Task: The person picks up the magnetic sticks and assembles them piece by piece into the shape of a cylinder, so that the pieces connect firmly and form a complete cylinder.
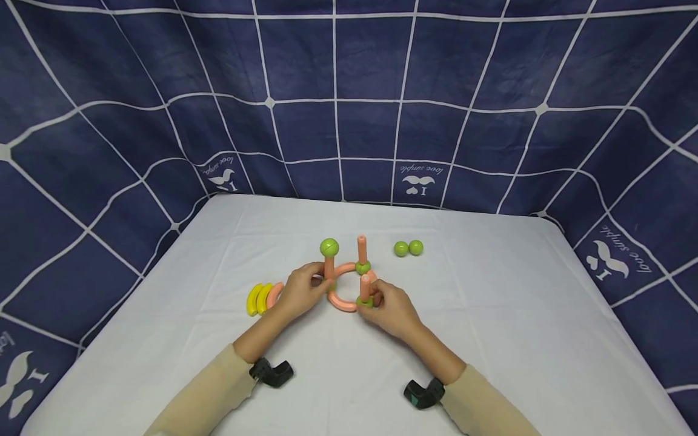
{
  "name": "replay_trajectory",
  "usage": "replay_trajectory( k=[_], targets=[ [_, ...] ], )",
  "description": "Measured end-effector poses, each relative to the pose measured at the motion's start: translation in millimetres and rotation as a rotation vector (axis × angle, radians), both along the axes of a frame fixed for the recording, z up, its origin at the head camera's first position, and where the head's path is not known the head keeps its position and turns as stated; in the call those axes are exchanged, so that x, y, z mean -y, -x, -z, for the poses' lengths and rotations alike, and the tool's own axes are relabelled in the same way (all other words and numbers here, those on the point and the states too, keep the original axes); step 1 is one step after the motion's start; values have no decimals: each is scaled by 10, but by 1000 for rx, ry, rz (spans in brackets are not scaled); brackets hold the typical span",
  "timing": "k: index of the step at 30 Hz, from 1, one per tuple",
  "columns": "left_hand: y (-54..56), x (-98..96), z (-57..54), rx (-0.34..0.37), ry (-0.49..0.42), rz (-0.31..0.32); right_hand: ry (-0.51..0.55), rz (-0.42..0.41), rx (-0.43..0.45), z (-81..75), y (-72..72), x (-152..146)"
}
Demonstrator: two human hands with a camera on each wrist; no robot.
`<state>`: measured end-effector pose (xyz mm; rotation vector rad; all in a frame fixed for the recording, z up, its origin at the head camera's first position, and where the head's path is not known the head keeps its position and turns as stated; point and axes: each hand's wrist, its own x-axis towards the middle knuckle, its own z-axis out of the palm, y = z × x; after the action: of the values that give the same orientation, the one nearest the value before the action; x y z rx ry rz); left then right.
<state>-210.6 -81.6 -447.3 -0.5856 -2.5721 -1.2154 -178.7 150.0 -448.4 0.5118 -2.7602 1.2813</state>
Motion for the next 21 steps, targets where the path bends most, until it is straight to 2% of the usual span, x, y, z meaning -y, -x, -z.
replay_trajectory(
  k=[4, 12, 16, 21],
  targets=[
    [100, 6, 23, 39, -45, 5, 6, -28, 15, 4, -11, 39],
    [251, 18, 54, 34, -85, 35, 9, -39, 6, -1, -26, 149],
    [309, 12, 62, 37, -107, 55, 5, -31, -23, 12, -24, 193],
    [372, 3, 89, 55, -95, 37, 3, -2, -40, 28, -17, 249]
  ],
)
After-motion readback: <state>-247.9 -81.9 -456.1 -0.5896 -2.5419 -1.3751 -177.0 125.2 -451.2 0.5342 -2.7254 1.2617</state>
